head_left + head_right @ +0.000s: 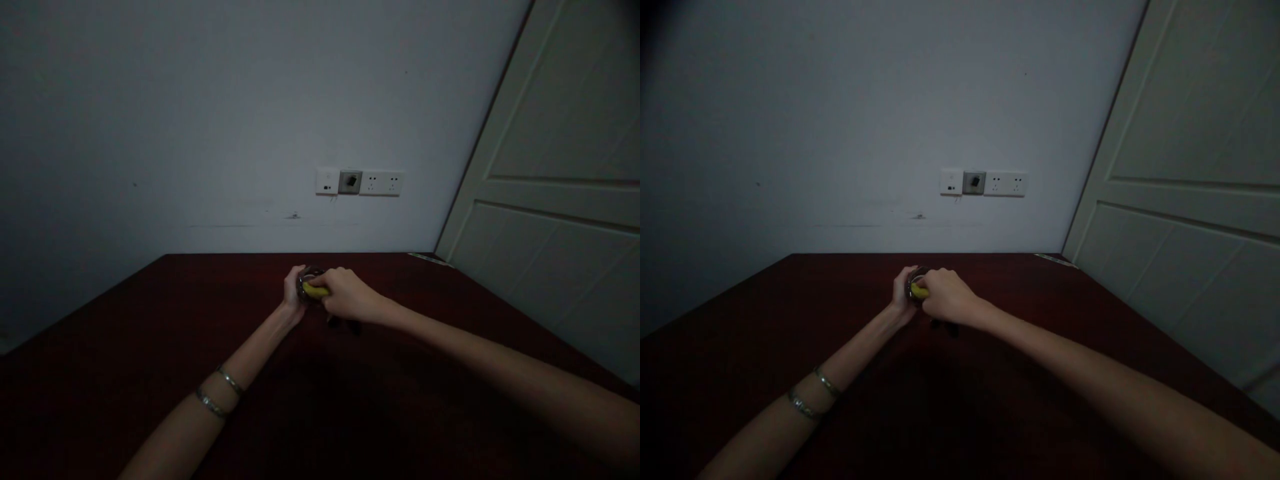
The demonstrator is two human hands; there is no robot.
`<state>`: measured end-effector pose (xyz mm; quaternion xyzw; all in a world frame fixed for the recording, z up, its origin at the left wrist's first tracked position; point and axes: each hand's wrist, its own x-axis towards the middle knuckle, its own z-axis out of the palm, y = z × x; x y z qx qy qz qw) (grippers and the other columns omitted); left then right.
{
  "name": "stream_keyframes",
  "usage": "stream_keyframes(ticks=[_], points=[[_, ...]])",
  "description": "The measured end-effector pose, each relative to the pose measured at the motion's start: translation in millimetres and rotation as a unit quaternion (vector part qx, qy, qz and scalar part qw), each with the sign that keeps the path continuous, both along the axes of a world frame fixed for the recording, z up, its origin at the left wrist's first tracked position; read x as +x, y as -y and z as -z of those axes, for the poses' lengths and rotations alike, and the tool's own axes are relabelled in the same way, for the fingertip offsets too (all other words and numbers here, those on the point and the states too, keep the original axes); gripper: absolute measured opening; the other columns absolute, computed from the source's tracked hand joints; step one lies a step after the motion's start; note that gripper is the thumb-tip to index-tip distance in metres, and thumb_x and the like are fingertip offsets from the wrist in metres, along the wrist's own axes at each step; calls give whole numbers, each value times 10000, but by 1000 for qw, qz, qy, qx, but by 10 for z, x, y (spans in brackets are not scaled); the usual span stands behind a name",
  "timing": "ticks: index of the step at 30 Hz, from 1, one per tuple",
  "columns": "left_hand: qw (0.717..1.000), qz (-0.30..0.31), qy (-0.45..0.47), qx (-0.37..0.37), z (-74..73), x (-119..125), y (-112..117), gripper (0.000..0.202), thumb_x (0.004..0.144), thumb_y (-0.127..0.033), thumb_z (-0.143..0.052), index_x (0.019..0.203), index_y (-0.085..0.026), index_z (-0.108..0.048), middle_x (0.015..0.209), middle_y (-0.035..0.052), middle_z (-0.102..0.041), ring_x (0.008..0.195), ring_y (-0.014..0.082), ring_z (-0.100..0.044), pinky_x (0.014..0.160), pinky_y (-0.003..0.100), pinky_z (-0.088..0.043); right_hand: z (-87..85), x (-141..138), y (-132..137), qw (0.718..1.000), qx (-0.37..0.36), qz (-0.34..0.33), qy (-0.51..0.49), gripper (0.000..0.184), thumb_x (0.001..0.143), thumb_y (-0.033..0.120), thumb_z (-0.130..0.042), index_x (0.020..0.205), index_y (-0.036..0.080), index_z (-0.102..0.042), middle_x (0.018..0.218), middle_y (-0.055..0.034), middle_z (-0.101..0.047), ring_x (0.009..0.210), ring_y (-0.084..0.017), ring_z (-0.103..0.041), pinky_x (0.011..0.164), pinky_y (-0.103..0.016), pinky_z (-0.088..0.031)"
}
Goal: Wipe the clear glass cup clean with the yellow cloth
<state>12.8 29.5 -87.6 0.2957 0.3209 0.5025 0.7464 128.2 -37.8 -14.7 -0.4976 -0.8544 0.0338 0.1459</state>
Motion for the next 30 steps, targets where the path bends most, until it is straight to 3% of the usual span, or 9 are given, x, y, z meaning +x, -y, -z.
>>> stream_keyframes(ticks=[4,6,10,15,18,22,27,30], points=[[1000,13,-12,-1,-19,4,-17,364,767,-457,-408,739,-146,-594,496,37,-582,400,180,-536,350,250,-365,-136,234,-124,966,-172,-32,-192,520,647,56,-490,1120,194,-656,881,-33,-724,720,-153,-646,633,-251,-484],[1000,23,-5,-5,-42,3,-25,424,780,-467,-363,806,-126,-614,551,74,-617,435,202,-567,366,268,-389,-195,377,-175,946,-195,-35,-256,536,657,66,-487,1160,184,-630,835,-14,-714,638,-125,-615,595,-242,-477],[998,61,4,8,-97,-36,-41,503,814,-463,-301,899,-84,-620,732,157,-687,476,199,-598,400,262,-410,-245,585,-265,946,-112,-22,-305,479,718,128,-488,1183,153,-602,847,-23,-689,629,-120,-581,588,-250,-476],[997,69,19,14,-129,-142,-98,491,818,-438,-299,935,-75,-608,734,171,-691,455,210,-596,380,265,-404,-233,684,-343,960,66,-37,-270,338,770,164,-478,1077,150,-619,938,-64,-675,790,-174,-611,694,-293,-482],[996,74,40,19,-179,-157,-161,479,814,-418,-319,941,-60,-611,739,187,-692,450,222,-601,366,268,-402,-225,742,-364,961,157,8,-228,350,800,172,-450,1123,187,-587,965,-83,-681,808,-204,-624,720,-335,-470],[996,37,75,-19,-340,-74,-239,488,827,-409,-287,918,-62,-617,720,209,-683,488,242,-620,391,285,-436,-192,790,-418,944,266,78,-180,330,824,202,-424,1117,233,-572,990,-82,-688,840,-239,-626,801,-419,-423],[994,39,89,-58,-530,12,-234,454,834,-381,-285,933,-84,-615,709,186,-677,474,214,-607,377,262,-432,-119,743,-539,908,261,116,-306,295,792,255,-444,1051,171,-556,874,-100,-669,737,-226,-607,665,-334,-432],[993,70,75,-61,-578,11,-178,449,837,-374,-291,955,-79,-608,724,191,-676,472,210,-606,381,263,-438,-76,746,-620,865,201,127,-442,242,718,276,-500,929,178,-570,835,-67,-647,724,-210,-582,641,-310,-434]])
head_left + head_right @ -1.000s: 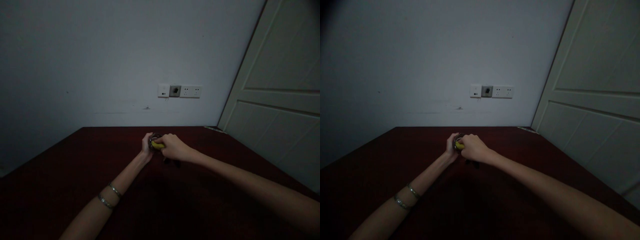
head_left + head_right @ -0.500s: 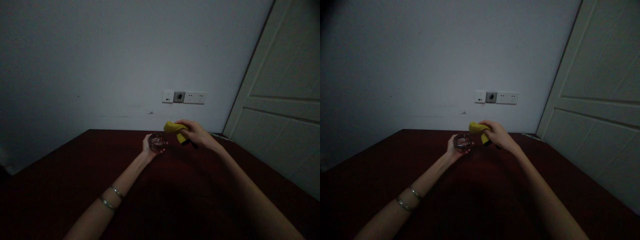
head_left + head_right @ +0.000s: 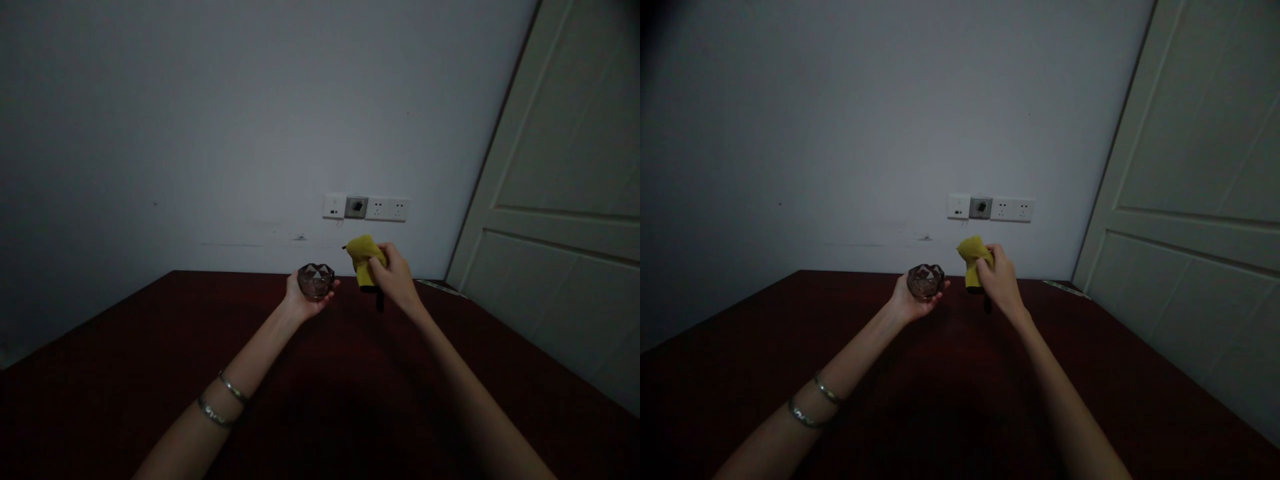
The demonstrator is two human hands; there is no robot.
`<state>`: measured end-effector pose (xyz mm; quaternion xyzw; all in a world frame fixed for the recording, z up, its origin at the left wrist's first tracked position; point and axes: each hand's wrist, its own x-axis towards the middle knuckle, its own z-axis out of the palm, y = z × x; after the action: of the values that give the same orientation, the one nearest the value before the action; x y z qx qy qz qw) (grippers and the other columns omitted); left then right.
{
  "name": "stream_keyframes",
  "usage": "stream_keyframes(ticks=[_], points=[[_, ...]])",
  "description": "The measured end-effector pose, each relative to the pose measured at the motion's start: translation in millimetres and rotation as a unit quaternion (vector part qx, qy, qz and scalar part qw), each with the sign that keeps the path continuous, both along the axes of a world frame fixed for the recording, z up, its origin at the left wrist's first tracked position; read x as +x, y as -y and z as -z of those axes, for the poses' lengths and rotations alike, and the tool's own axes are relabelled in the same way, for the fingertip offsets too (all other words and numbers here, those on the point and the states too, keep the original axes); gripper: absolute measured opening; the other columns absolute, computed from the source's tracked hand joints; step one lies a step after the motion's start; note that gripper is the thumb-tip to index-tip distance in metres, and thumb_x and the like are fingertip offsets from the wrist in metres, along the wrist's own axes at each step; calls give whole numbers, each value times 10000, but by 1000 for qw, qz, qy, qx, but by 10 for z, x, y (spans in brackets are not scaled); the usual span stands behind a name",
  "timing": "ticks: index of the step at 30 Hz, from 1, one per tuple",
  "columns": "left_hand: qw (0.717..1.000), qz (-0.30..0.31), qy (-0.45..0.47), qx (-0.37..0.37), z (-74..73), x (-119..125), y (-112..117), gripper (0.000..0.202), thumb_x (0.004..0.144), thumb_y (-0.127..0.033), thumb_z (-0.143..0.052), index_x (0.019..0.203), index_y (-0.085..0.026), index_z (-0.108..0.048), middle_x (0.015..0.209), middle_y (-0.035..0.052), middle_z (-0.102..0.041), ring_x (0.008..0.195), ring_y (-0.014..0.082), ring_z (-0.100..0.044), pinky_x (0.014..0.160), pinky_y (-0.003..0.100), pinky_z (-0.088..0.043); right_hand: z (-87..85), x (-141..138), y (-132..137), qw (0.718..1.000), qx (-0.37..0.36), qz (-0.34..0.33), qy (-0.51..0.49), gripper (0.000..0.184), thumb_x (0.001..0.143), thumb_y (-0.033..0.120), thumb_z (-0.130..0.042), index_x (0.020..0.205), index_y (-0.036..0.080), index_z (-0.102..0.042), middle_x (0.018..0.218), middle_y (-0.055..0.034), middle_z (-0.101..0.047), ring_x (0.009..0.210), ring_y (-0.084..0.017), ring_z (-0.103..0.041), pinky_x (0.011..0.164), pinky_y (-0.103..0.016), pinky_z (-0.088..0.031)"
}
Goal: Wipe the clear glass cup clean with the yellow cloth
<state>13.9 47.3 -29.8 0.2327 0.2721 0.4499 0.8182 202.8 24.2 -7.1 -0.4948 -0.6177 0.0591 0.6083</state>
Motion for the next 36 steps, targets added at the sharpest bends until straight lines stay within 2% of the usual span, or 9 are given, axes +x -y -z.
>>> stream_keyframes(ticks=[3,7,10,13,16,19,23,29,36], points=[[999,33,-10,-2,-29,-4,76,470,849,-385,-272,968,-67,-598,749,209,-676,534,237,-640,401,270,-453,24,60,-77,991,-34,-45,-121,200,696,301,-492,848,194,-565,763,-24,-631,659,-184,-573,561,-273,-443],[995,93,-29,6,-53,-2,155,471,850,-398,-269,963,-75,-592,747,206,-684,501,241,-637,387,262,-434,29,132,-138,980,-50,-51,-185,164,713,338,-475,726,193,-551,683,-21,-627,619,-176,-583,526,-268,-464],[990,129,-36,31,-55,2,182,481,839,-404,-289,967,-58,-597,720,199,-685,472,235,-631,397,263,-436,32,111,-142,968,-76,-92,-220,263,743,420,-494,754,175,-589,718,-55,-664,634,-193,-622,576,-307,-509],[989,132,-44,43,-68,7,207,505,848,-410,-270,966,-49,-603,688,186,-683,463,234,-632,403,258,-432,38,61,-124,951,-123,-148,-240,332,692,457,-612,821,152,-627,740,-76,-683,634,-200,-638,605,-324,-522],[991,120,-52,42,-94,17,239,516,860,-414,-236,933,-66,-610,691,182,-686,449,231,-626,396,253,-418,42,35,-93,976,-93,-104,-168,398,645,428,-680,922,146,-629,843,-92,-690,699,-211,-640,619,-327,-515],[991,111,-60,41,-110,28,266,509,859,-407,-231,895,-71,-611,678,183,-683,429,227,-615,385,249,-401,40,29,-45,999,-16,-41,-1,433,669,340,-663,1059,165,-599,988,-98,-674,816,-229,-631,709,-361,-504],[992,105,-49,47,-100,31,272,490,840,-414,-260,913,-80,-611,666,178,-680,416,227,-604,383,252,-392,33,25,16,984,-12,-102,143,403,706,195,-568,1108,181,-589,1072,-89,-658,944,-231,-614,839,-392,-473],[992,115,-34,50,-81,20,254,522,815,-435,-288,980,-56,-606,694,187,-677,441,225,-603,397,264,-397,8,23,46,979,-10,-132,154,470,696,140,-518,1158,189,-591,1144,-89,-646,1016,-237,-597,908,-417,-441],[991,127,-17,47,22,51,286,515,803,-450,-345,1019,-57,-599,755,191,-674,513,219,-607,438,275,-414,-32,-86,143,967,-70,-214,119,394,720,155,-503,1088,220,-627,995,-32,-690,846,-199,-629,741,-328,-501]])
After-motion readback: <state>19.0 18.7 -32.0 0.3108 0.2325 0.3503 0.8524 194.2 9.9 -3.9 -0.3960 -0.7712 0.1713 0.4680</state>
